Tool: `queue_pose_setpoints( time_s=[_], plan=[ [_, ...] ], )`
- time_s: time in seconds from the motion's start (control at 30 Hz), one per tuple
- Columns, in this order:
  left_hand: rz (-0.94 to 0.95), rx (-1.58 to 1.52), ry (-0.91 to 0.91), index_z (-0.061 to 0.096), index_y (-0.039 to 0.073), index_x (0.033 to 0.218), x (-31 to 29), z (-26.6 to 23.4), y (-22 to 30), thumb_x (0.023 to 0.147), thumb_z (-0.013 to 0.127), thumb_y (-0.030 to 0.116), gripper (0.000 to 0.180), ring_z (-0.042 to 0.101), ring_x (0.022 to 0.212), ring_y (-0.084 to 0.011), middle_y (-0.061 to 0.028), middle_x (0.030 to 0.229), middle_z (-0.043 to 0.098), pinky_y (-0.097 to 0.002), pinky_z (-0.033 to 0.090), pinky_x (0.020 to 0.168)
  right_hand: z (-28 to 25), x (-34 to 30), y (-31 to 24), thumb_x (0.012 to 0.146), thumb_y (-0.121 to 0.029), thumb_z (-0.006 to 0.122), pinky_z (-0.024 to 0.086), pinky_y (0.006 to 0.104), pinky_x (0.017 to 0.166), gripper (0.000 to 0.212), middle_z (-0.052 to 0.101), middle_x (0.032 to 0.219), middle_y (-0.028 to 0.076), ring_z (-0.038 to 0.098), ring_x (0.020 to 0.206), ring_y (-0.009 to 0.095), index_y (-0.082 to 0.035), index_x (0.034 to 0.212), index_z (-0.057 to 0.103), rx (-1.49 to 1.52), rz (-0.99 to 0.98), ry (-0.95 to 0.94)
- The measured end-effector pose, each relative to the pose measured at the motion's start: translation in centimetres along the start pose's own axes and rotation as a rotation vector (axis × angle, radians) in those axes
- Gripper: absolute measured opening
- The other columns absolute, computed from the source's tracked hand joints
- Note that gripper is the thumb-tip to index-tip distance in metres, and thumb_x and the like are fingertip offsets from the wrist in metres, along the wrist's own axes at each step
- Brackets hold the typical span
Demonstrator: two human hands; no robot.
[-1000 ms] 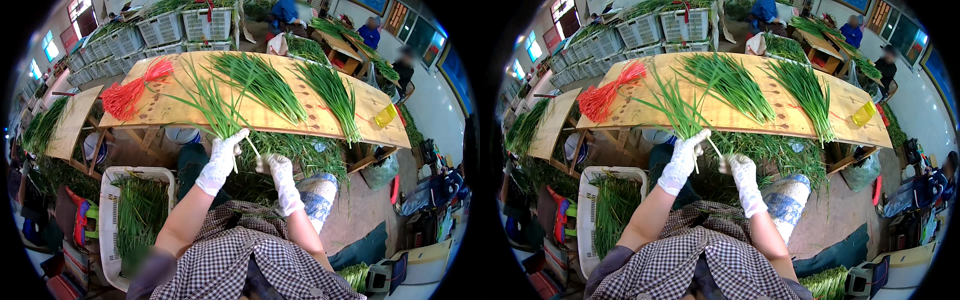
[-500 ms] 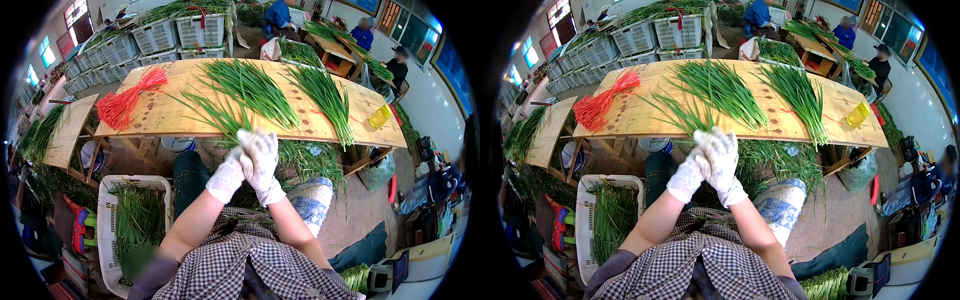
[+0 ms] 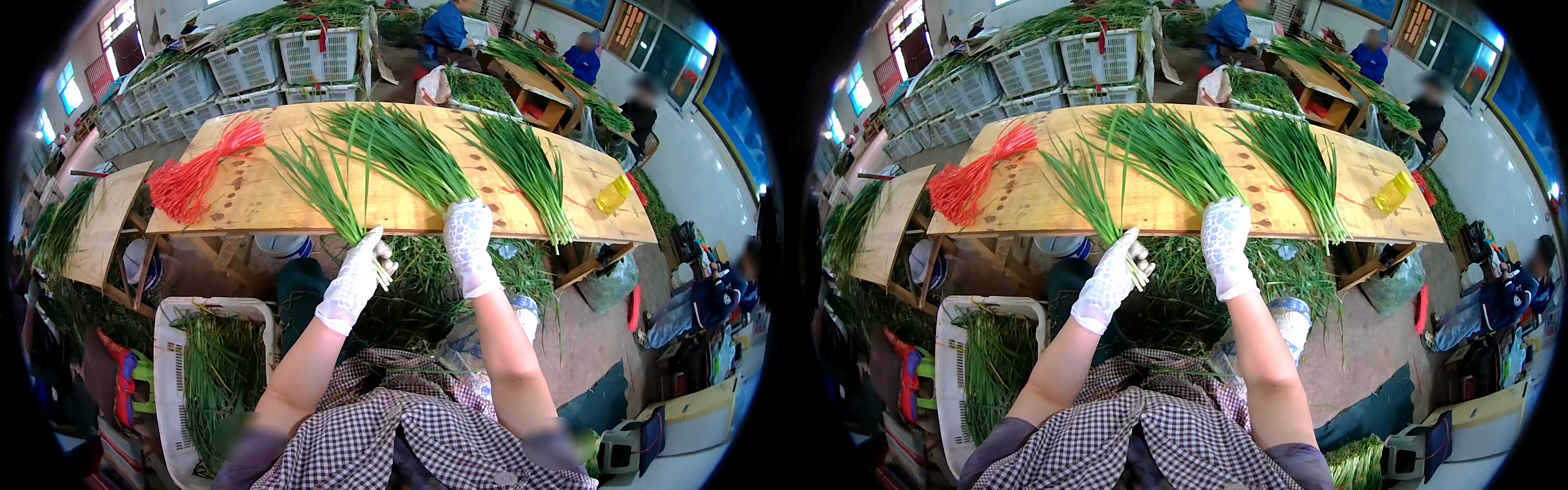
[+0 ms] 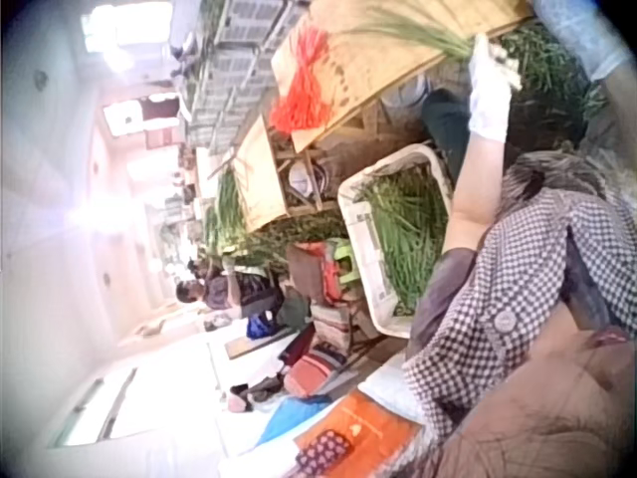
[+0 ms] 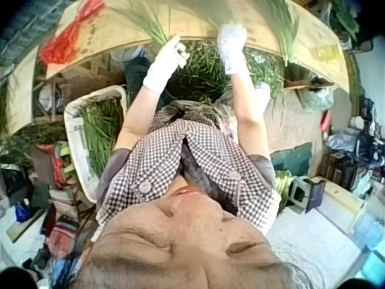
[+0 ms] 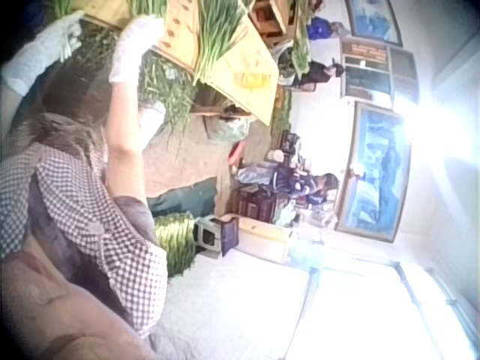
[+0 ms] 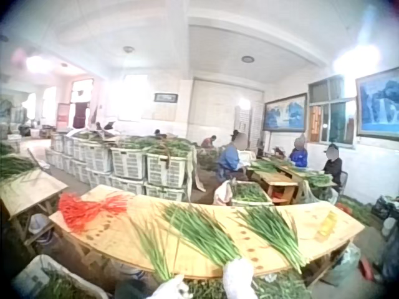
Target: The person takes a bundle of green chives from a crate and places it on a wooden table to sort and bundle it with a red tie.
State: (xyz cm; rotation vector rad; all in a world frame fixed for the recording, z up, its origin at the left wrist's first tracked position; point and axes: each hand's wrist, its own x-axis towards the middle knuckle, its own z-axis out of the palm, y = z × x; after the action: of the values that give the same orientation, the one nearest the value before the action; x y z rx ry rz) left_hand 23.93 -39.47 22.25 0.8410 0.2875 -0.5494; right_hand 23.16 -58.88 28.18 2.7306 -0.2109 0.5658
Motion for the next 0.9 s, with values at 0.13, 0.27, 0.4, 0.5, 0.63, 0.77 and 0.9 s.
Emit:
queue_pose_setpoints(
  time_s=[0.13, 0.27, 0.4, 0.5, 0.63, 0.77, 0.9],
  plan=[
    [0.114, 0.191, 0.055, 0.059, 0.01, 0.115, -2.2, 0.5, 1.2, 0.087, 0.062, 0.037, 0.039, 0.038, 0.044, -0.0048, -0.0092, 0.107, 0.065, -0.0228, 0.043, 0.055, -3.2, -4.7, -3.8, 0.085, -0.032, 0.06, 0.051, 0.0393, 0.064, 0.025, 0.064, 0.07, 0.016, 0.066, 0.073, 0.029, -0.008, 0.08, 0.065, 0.709, 0.099, -0.126],
    [0.144, 0.154, -0.006, 0.065, 0.011, 0.097, -1.8, -0.5, 0.0, 0.082, 0.07, 0.021, 0.019, 0.038, 0.042, -0.0061, -0.0027, 0.082, 0.068, -0.0226, 0.037, 0.049, -2.6, -8.7, -5.7, 0.082, -0.03, 0.068, 0.05, 0.0355, 0.063, 0.027, 0.067, 0.073, 0.014, 0.065, 0.067, 0.026, -0.004, 0.089, 0.067, 1.146, 0.238, -0.318],
    [0.116, 0.201, 0.089, 0.068, 0.01, 0.095, -2.4, 0.3, -0.9, 0.082, 0.068, 0.02, 0.016, 0.038, 0.041, -0.0065, 0.0005, 0.076, 0.064, -0.026, 0.04, 0.053, -0.2, -7.3, -6.3, 0.084, -0.019, 0.069, 0.045, 0.0224, 0.058, 0.02, 0.065, 0.069, 0.002, 0.055, 0.061, 0.006, 0.001, 0.085, 0.067, 1.848, 0.505, -0.391],
    [0.125, 0.212, 0.091, 0.068, 0.008, 0.101, -2.9, 0.2, -0.3, 0.084, 0.065, 0.019, 0.02, 0.037, 0.04, -0.0072, -0.0022, 0.083, 0.068, -0.0264, 0.041, 0.054, -1.2, -7.6, -5.6, 0.083, -0.02, 0.068, 0.045, 0.0218, 0.057, 0.02, 0.065, 0.067, 0.004, 0.055, 0.06, 0.006, -0.001, 0.085, 0.068, 1.853, 0.575, -0.559],
    [0.223, 0.18, -0.018, 0.067, 0.003, 0.102, -2.5, -1.0, 2.0, 0.087, 0.06, 0.016, 0.021, 0.065, 0.075, -0.0114, -0.0096, 0.097, 0.069, -0.0234, 0.043, 0.054, 1.9, -10.9, -3.8, 0.078, -0.038, 0.064, 0.053, 0.0378, 0.069, 0.033, 0.068, 0.08, 0.016, 0.067, 0.073, 0.03, -0.006, 0.086, 0.069, 0.798, 0.115, -0.619],
    [0.264, 0.102, -0.278, 0.061, 0.0, 0.106, -4.3, 1.3, 5.0, 0.089, 0.055, 0.013, 0.022, 0.063, 0.1, -0.0245, -0.0118, 0.108, 0.065, -0.0341, 0.052, 0.082, 5.6, -14.0, -1.7, 0.08, -0.035, 0.065, 0.054, 0.0346, 0.063, 0.025, 0.068, 0.078, 0.012, 0.067, 0.07, 0.028, -0.011, 0.088, 0.069, 0.716, 0.026, -0.337],
    [0.176, -0.286, -0.311, 0.06, 0.009, 0.092, -4.8, 1.9, 5.5, 0.092, 0.056, 0.02, 0.012, 0.061, 0.068, -0.0154, -0.0071, 0.085, 0.066, -0.0286, 0.051, 0.066, -1.1, -8.0, -1.0, 0.084, -0.028, 0.062, 0.052, 0.0282, 0.053, 0.014, 0.068, 0.077, 0.006, 0.065, 0.061, 0.019, -0.015, 0.085, 0.066, 0.773, 0.122, 0.28]
  ],
)
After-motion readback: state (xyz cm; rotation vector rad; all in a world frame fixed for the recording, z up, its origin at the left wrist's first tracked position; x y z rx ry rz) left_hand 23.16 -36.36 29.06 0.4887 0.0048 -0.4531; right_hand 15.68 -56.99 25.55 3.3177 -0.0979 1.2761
